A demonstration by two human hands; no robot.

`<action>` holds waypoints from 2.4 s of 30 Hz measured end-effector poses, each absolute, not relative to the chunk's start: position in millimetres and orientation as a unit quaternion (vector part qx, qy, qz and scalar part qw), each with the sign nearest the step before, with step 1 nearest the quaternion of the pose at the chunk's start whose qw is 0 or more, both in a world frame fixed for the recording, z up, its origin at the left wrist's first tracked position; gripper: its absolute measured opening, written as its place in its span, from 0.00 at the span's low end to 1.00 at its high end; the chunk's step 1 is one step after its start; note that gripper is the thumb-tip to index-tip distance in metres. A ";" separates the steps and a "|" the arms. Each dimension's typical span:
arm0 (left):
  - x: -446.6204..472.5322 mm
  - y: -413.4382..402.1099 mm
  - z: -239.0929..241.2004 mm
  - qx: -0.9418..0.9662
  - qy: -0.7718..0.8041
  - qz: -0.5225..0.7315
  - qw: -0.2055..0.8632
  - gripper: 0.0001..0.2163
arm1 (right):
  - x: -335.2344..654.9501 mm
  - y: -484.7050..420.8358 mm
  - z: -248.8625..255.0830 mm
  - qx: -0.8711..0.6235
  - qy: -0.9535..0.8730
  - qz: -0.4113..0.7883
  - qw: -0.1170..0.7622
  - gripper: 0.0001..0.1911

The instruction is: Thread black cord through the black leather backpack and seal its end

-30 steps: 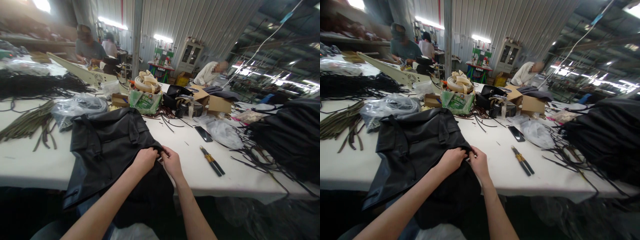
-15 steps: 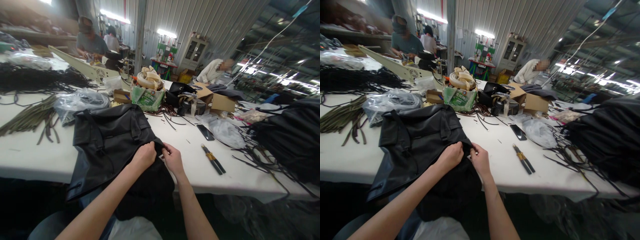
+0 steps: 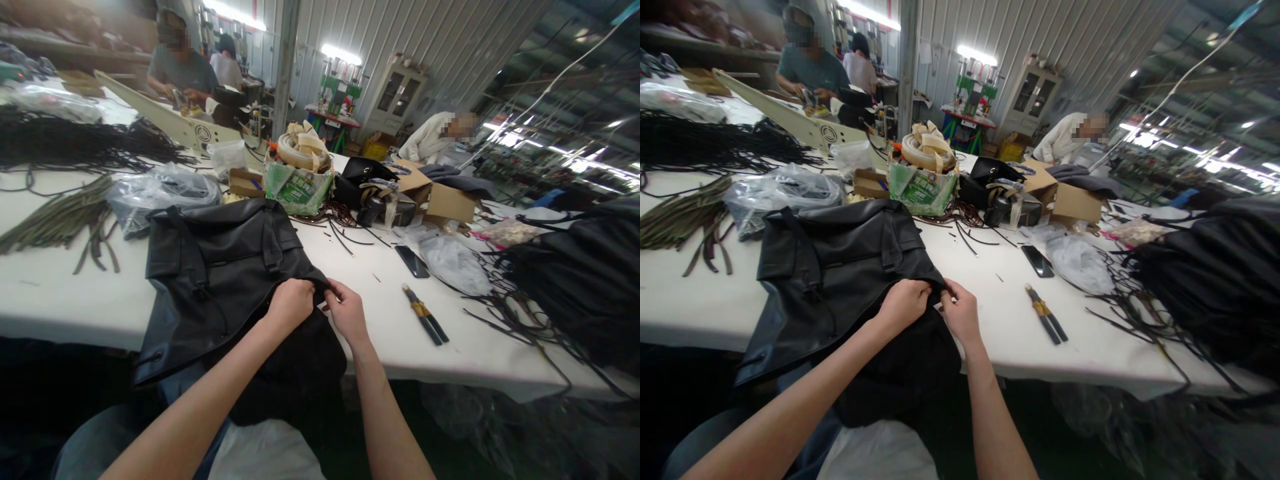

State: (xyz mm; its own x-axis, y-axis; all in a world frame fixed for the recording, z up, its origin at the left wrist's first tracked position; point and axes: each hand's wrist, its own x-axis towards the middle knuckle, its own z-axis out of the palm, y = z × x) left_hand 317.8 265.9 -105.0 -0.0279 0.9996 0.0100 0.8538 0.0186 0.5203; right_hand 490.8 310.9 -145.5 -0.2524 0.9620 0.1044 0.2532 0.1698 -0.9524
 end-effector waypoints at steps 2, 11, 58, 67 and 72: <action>319.5 267.6 -105.3 0.665 0.697 0.198 0.183 0.18 | 490.7 310.6 -144.7 -0.463 -0.653 0.449 0.398 0.22; 325.0 269.0 -105.1 0.652 0.714 0.185 0.178 0.19 | 490.8 309.8 -143.8 -0.464 -0.653 0.447 0.397 0.22; 336.7 275.9 -104.8 0.667 0.698 0.186 0.184 0.17 | 499.9 314.1 -154.9 -0.451 -0.507 0.595 0.431 0.25; 334.1 278.2 -105.7 0.637 0.708 0.224 0.209 0.11 | 484.4 326.3 -165.7 -0.459 -0.403 0.621 0.492 0.21; 318.9 259.4 -109.3 0.598 0.716 0.271 0.234 0.12 | 531.0 366.6 -131.6 -0.417 -0.285 0.596 0.624 0.15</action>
State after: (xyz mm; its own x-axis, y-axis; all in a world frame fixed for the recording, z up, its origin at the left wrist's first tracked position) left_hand 318.9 259.4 -109.3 -0.1737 0.9847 -0.0110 0.7302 0.1362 0.6695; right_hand 531.0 366.6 -131.6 0.1264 0.9819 -0.1411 -0.5062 -0.0584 -0.8604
